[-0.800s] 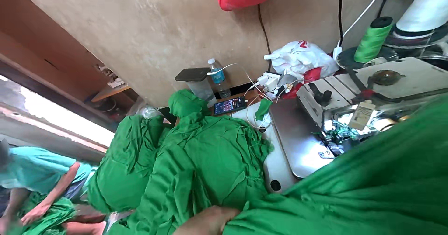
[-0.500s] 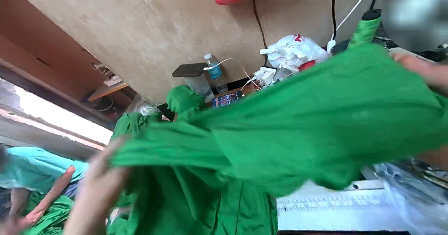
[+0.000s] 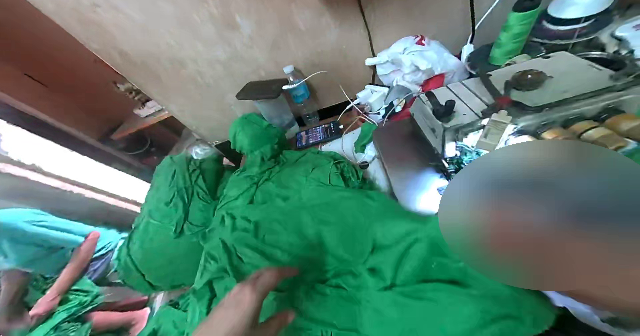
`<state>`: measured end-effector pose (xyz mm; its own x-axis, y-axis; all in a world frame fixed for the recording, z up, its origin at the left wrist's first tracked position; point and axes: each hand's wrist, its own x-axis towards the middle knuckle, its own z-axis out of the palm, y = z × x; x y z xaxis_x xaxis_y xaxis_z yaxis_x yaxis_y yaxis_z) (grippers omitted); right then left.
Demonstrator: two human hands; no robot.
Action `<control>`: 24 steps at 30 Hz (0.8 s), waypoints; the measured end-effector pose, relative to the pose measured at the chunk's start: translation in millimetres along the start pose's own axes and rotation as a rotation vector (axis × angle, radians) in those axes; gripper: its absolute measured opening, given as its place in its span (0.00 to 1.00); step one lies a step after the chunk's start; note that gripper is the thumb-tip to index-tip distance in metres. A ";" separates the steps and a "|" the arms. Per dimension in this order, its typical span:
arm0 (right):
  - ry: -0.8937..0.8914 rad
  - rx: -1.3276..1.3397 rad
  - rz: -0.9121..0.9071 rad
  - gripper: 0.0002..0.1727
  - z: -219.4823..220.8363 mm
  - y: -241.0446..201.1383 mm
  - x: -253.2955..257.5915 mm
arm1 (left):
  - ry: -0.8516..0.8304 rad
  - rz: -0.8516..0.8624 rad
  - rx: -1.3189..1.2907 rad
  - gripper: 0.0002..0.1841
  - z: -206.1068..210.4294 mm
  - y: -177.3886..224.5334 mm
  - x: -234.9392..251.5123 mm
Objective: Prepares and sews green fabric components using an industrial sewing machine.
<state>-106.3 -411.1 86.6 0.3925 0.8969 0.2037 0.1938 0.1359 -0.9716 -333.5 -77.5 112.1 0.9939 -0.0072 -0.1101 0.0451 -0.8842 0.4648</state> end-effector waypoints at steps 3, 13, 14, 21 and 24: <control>-0.094 -0.047 -0.027 0.17 22.6 18.7 7.3 | 0.288 0.377 -0.151 0.08 20.6 28.4 45.9; 0.008 0.038 -0.112 0.15 24.6 29.7 1.3 | 0.154 0.518 -0.620 0.23 61.3 82.9 126.5; 0.020 0.042 -0.104 0.16 23.2 32.1 -0.4 | 0.147 0.515 -0.607 0.20 59.4 81.5 127.1; 0.021 0.063 -0.030 0.20 16.5 49.8 0.1 | 0.134 0.521 -0.563 0.10 54.9 64.1 141.2; 0.068 -0.048 -0.010 0.16 12.6 56.4 -4.5 | 0.145 0.515 -0.506 0.10 56.8 56.8 147.4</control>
<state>-108.5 -402.2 29.4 0.4505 0.8645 0.2231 0.2404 0.1232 -0.9628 -190.2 -155.3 72.4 0.9033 -0.2708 0.3326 -0.4251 -0.4618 0.7784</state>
